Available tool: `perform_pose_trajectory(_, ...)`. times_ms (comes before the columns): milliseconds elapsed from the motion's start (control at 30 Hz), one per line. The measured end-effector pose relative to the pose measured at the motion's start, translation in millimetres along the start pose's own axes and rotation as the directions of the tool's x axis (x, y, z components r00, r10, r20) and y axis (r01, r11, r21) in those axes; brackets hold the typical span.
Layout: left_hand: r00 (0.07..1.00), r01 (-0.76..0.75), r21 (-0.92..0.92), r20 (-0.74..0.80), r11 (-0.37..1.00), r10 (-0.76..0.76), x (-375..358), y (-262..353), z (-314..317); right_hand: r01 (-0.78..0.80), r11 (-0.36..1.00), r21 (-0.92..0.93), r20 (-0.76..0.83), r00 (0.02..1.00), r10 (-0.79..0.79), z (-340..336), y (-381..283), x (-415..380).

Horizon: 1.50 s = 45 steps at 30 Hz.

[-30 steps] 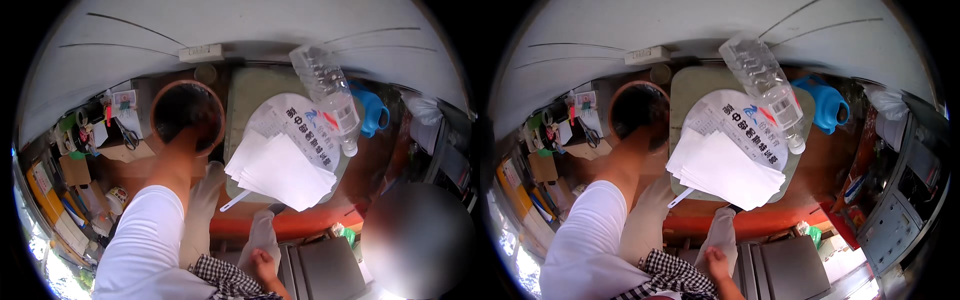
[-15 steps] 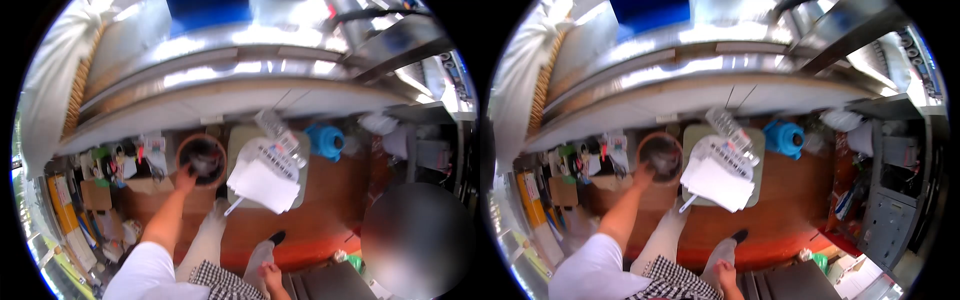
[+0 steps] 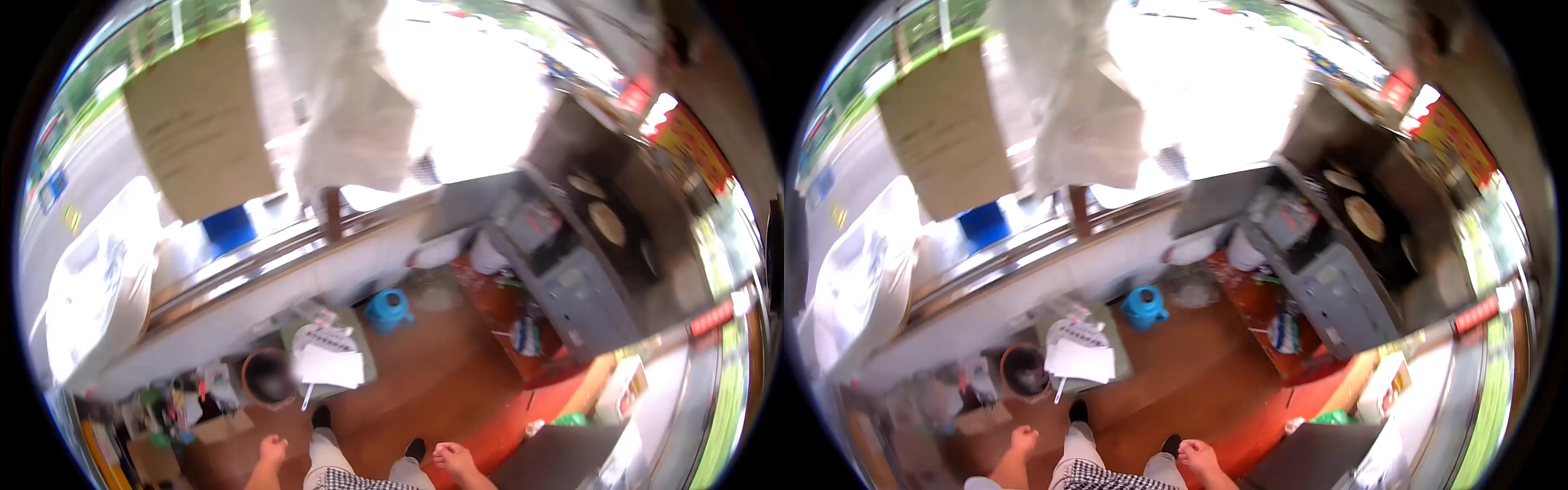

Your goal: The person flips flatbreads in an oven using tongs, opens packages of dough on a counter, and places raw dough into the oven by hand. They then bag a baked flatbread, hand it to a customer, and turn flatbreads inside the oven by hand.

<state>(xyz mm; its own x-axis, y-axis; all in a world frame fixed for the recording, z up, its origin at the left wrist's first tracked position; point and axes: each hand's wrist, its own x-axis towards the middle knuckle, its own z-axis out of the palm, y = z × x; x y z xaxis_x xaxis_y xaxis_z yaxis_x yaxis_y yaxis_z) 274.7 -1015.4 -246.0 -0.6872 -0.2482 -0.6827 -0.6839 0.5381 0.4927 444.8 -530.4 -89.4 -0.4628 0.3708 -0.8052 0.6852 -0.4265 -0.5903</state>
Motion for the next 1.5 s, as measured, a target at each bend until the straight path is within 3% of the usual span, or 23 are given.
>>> perform_pose_trajectory(33,0.999,0.031,-0.02,0.041,0.999,-0.03,2,-8,8,0.015,1.0,0.015,-0.026,1.0,-0.015,-21,0,-7)
perform_pose_trajectory(167,0.971,-0.105,0.11,0.225,0.988,0.078,-7,31,39,0.122,0.989,0.089,-0.271,0.958,-0.093,-76,-3,-55)
perform_pose_trajectory(300,0.84,-0.381,0.254,0.498,0.889,0.217,21,119,57,0.3,0.92,0.253,-0.483,0.863,-0.148,-88,18,-124)
perform_pose_trajectory(367,0.789,-0.471,0.316,0.569,0.824,0.233,43,169,71,0.31,0.887,0.343,-0.572,0.818,-0.064,-74,26,-165)
perform_pose_trajectory(400,0.585,-0.801,0.444,0.721,0.401,0.372,56,204,71,0.33,0.861,0.386,-0.606,0.795,-0.032,-66,36,-177)
perform_pose_trajectory(433,0.553,-0.828,0.354,0.645,0.436,0.527,39,237,66,0.357,0.828,0.433,-0.642,0.767,0.005,-58,51,-190)
perform_pose_trajectory(467,0.596,-0.774,0.292,0.637,0.562,0.489,44,264,73,0.372,0.811,0.452,-0.641,0.768,0.005,-49,66,-204)
perform_pose_trajectory(500,0.559,-0.814,0.287,0.624,0.505,0.546,47,290,80,0.395,0.786,0.476,-0.654,0.757,0.015,-41,79,-215)
perform_pose_trajectory(633,0.59,-0.66,0.116,0.692,0.742,0.416,-5,382,115,0.497,0.686,0.531,-0.718,0.694,0.053,-29,123,-255)
perform_pose_trajectory(667,0.553,-0.659,0.088,0.73,0.747,0.402,-17,392,132,0.521,0.668,0.531,-0.729,0.684,0.045,-33,131,-264)
perform_pose_trajectory(733,0.436,-0.543,0.109,0.884,0.833,0.168,-6,405,176,0.566,0.641,0.518,-0.769,0.637,0.06,-42,131,-289)
perform_pose_trajectory(767,0.364,-0.493,0.047,0.918,0.869,0.157,-28,400,188,0.609,0.606,0.512,-0.804,0.588,0.088,-49,137,-293)
perform_pose_trajectory(800,0.376,-0.445,0.105,0.923,0.889,0.079,-42,391,210,0.648,0.581,0.492,-0.836,0.538,0.108,-61,144,-297)
perform_pose_trajectory(867,0.323,-0.735,0.184,0.941,0.652,0.099,-114,359,228,0.714,0.548,0.436,-0.885,0.45,0.119,-82,153,-315)
perform_pose_trajectory(933,0.268,-0.878,0.225,0.963,0.422,0.044,-215,326,237,0.753,0.526,0.396,-0.913,0.386,0.135,-103,171,-340)
perform_pose_trajectory(967,0.131,-0.96,0.134,0.991,0.246,-0.027,-221,318,256,0.765,0.523,0.376,-0.923,0.357,0.141,-109,178,-353)
perform_pose_trajectory(1033,0.112,-0.878,0.23,0.951,0.419,-0.287,-240,299,298,0.771,0.524,0.361,-0.932,0.308,0.19,-124,196,-382)
perform_pose_trajectory(1067,0.155,-0.927,0.19,0.979,0.323,-0.131,-259,290,302,0.776,0.523,0.351,-0.936,0.28,0.214,-130,205,-396)
perform_pose_trajectory(1167,0.11,-0.947,0.189,0.951,0.259,-0.29,-282,290,345,0.777,0.556,0.293,-0.94,0.129,0.316,-141,226,-445)
perform_pose_trajectory(1300,0.16,-0.977,0.188,0.958,0.101,-0.237,-355,293,354,0.882,0.456,0.115,-0.888,-0.114,0.445,-135,265,-486)
perform_pose_trajectory(1433,0.129,-0.986,0.161,0.909,0.048,-0.396,-346,308,413,0.865,0.493,0.095,-0.743,-0.268,0.613,-92,273,-529)
perform_pose_trajectory(1500,0.149,-0.985,0.17,0.926,0.031,-0.348,-367,305,422,0.825,0.547,0.139,-0.658,-0.336,0.674,-66,279,-553)
